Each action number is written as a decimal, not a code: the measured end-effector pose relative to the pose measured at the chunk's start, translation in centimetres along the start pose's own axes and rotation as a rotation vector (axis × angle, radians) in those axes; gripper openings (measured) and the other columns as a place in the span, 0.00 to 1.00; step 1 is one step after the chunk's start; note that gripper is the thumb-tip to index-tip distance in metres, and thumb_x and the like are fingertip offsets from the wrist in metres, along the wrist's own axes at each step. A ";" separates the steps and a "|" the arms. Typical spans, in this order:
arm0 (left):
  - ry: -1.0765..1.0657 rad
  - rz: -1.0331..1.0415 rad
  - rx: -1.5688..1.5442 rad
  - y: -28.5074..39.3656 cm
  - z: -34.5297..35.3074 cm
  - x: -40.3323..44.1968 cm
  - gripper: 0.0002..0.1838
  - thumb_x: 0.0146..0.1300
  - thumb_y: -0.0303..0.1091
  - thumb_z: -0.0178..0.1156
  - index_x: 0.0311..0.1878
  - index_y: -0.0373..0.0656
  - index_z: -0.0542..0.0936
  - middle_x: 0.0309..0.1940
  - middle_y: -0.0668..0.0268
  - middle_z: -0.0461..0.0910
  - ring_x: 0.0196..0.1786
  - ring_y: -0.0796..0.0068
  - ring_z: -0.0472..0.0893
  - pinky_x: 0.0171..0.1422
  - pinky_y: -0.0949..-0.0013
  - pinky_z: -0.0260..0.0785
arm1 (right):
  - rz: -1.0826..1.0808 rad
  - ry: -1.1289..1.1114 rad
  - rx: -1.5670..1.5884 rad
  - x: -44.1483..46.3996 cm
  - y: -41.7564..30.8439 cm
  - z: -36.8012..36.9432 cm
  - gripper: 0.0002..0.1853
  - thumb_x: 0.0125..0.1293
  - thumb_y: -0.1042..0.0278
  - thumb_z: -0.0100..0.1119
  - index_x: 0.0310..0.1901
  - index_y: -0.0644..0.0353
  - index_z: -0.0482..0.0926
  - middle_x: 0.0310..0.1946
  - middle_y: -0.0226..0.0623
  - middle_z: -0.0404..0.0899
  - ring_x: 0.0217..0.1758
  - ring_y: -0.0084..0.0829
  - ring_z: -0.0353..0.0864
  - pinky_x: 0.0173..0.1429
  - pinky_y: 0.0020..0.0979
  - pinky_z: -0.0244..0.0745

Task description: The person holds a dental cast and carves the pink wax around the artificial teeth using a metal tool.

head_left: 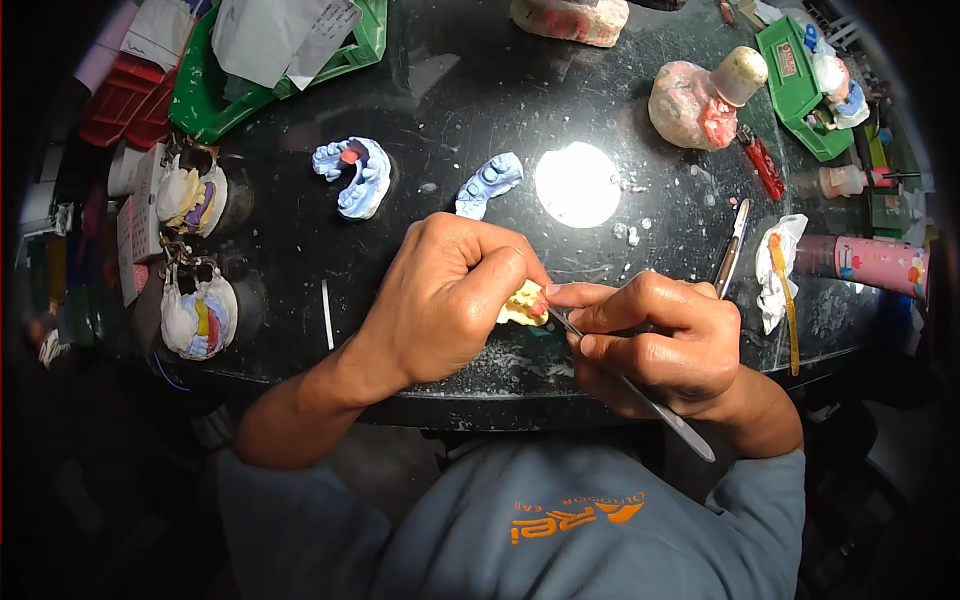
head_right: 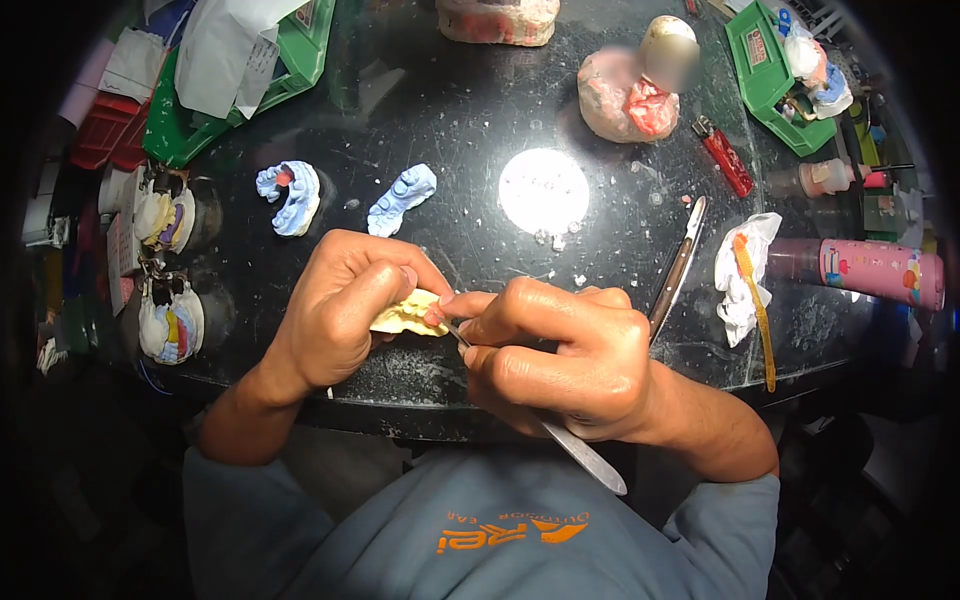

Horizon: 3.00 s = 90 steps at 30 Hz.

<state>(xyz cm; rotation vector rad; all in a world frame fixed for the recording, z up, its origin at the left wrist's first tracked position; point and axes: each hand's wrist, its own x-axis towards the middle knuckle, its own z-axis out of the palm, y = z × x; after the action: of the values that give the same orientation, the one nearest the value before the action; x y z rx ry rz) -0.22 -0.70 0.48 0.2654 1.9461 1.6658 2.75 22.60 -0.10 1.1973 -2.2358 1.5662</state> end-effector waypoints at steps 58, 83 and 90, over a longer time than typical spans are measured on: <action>-0.095 0.138 -0.445 -0.6 1.5 0.5 0.19 0.79 0.24 0.61 0.69 0.31 0.72 0.63 0.49 0.81 0.64 0.63 0.85 0.67 0.62 0.85 | 0.099 0.404 0.079 0.1 -0.1 -0.2 0.08 0.52 0.87 0.72 0.30 0.68 0.81 0.28 0.41 0.81 0.32 0.33 0.89 0.42 0.32 0.87; -0.061 0.174 -0.398 -0.7 1.7 0.6 0.17 0.79 0.24 0.60 0.66 0.33 0.71 0.67 0.40 0.79 0.67 0.55 0.84 0.67 0.59 0.85 | 0.109 0.348 0.067 -0.1 0.1 -0.2 0.08 0.54 0.84 0.76 0.29 0.64 0.83 0.31 0.39 0.84 0.41 0.38 0.95 0.51 0.36 0.92; -0.062 0.199 -0.390 -0.8 1.6 0.6 0.17 0.79 0.24 0.61 0.65 0.33 0.72 0.66 0.40 0.79 0.67 0.57 0.84 0.65 0.62 0.86 | 0.090 0.366 0.087 -0.2 0.4 0.2 0.08 0.55 0.84 0.76 0.29 0.64 0.83 0.30 0.38 0.83 0.38 0.37 0.94 0.50 0.36 0.92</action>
<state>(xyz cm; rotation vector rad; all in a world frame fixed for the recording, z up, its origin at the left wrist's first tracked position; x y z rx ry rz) 0.29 0.77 -0.55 0.3622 1.5479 2.0956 2.67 22.56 -0.62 0.7594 -2.0254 1.7647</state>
